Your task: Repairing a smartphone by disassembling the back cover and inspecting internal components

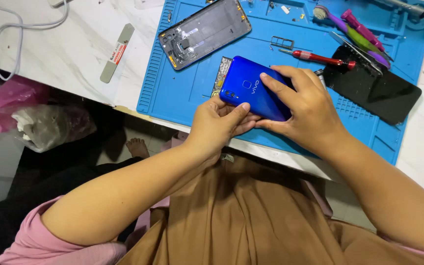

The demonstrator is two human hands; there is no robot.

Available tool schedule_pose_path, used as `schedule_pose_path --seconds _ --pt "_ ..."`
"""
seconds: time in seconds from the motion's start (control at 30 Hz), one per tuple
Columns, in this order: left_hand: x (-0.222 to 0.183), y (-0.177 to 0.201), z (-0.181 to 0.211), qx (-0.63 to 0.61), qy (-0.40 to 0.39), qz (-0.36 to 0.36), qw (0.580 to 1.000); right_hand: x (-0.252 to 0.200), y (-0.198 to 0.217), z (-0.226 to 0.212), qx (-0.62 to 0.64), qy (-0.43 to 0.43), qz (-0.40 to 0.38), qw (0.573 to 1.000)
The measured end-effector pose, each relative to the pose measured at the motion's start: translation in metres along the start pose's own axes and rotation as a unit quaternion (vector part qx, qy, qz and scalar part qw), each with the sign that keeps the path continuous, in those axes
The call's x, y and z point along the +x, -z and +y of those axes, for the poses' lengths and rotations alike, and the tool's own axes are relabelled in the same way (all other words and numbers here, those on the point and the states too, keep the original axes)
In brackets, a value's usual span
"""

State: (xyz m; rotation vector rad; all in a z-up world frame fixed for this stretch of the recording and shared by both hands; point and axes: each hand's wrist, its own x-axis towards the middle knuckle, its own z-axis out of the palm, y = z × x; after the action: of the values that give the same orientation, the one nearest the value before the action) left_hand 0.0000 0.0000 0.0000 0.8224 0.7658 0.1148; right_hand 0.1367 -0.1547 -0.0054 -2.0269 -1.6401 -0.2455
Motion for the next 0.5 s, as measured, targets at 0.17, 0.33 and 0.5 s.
schedule_pose_path --seconds 0.17,0.33,0.5 --pt "-0.0010 0.0010 -0.0016 0.011 -0.023 -0.009 1.000 -0.0008 0.0010 -0.0025 0.003 -0.006 0.004 1.000" --pt "-0.0006 0.0022 -0.0039 0.023 -0.037 -0.015 0.999 -0.0010 0.0007 -0.0052 0.005 -0.007 0.017 1.000" --pt "0.0026 0.0052 -0.0090 0.028 -0.056 -0.025 0.998 0.0000 0.0016 -0.0060 0.013 -0.017 0.018 1.000"
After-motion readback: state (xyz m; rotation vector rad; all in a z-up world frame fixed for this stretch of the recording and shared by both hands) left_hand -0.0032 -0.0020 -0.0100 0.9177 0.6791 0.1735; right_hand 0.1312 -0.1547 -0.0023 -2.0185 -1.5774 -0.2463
